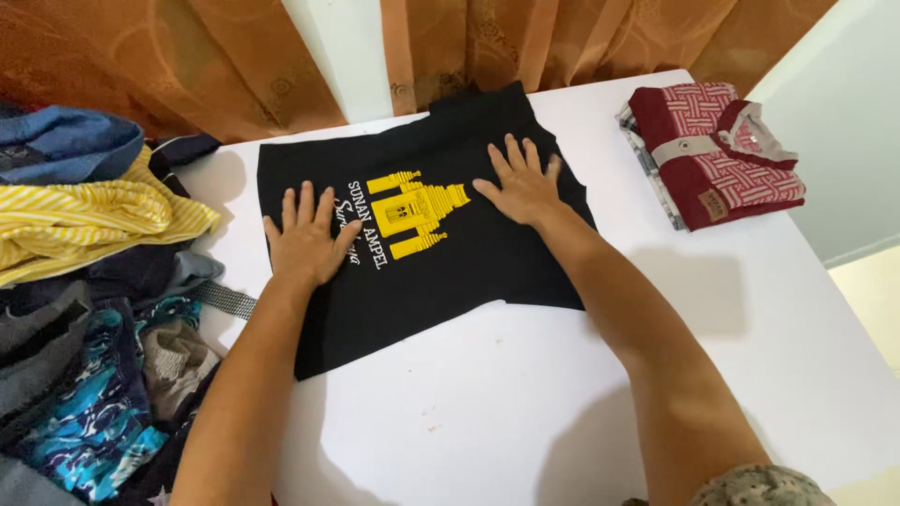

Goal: Folding various items of clothing, including a t-shirt and underwear, on a white surface.

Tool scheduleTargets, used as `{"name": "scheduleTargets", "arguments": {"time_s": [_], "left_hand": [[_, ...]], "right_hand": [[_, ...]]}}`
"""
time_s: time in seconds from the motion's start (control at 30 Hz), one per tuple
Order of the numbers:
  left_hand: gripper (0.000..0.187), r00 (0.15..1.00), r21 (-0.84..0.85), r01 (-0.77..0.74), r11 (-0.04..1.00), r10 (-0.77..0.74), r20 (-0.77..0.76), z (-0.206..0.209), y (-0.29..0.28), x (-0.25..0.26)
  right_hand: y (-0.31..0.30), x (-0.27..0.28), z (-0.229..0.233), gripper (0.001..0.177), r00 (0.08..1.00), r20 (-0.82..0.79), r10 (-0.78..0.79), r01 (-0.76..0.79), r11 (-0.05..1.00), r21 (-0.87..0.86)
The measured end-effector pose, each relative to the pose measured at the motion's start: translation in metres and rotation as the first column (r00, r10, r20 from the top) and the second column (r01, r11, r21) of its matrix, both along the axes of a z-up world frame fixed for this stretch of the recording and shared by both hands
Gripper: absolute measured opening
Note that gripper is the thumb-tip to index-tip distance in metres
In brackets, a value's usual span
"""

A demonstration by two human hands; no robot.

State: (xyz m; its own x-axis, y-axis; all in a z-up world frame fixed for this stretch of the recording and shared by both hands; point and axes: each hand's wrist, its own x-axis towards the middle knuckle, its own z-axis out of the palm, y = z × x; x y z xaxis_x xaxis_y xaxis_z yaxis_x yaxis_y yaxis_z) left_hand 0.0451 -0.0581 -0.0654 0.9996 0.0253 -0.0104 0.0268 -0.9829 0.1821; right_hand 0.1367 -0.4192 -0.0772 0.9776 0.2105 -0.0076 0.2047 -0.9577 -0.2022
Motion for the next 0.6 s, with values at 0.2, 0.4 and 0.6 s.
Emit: {"name": "scheduleTargets", "arguments": {"time_s": [0.2,0.4,0.6], "left_hand": [[0.085,0.926,-0.071,-0.235,0.969,0.246,0.286,-0.016,0.061,-0.004],[0.030,0.907,-0.071,-0.219,0.973,0.230,0.352,-0.033,0.086,0.015],[0.035,0.867,-0.108,-0.271,0.956,0.292,0.404,-0.023,0.083,0.009]], "right_hand": [[-0.060,-0.033,0.028,0.061,0.989,0.098,0.112,-0.119,0.991,0.064],[-0.042,-0.107,0.091,0.024,0.843,0.052,0.535,-0.502,0.749,0.433],[-0.029,-0.170,0.071,0.021,0.753,-0.285,0.593,-0.620,0.785,-0.004]]}}
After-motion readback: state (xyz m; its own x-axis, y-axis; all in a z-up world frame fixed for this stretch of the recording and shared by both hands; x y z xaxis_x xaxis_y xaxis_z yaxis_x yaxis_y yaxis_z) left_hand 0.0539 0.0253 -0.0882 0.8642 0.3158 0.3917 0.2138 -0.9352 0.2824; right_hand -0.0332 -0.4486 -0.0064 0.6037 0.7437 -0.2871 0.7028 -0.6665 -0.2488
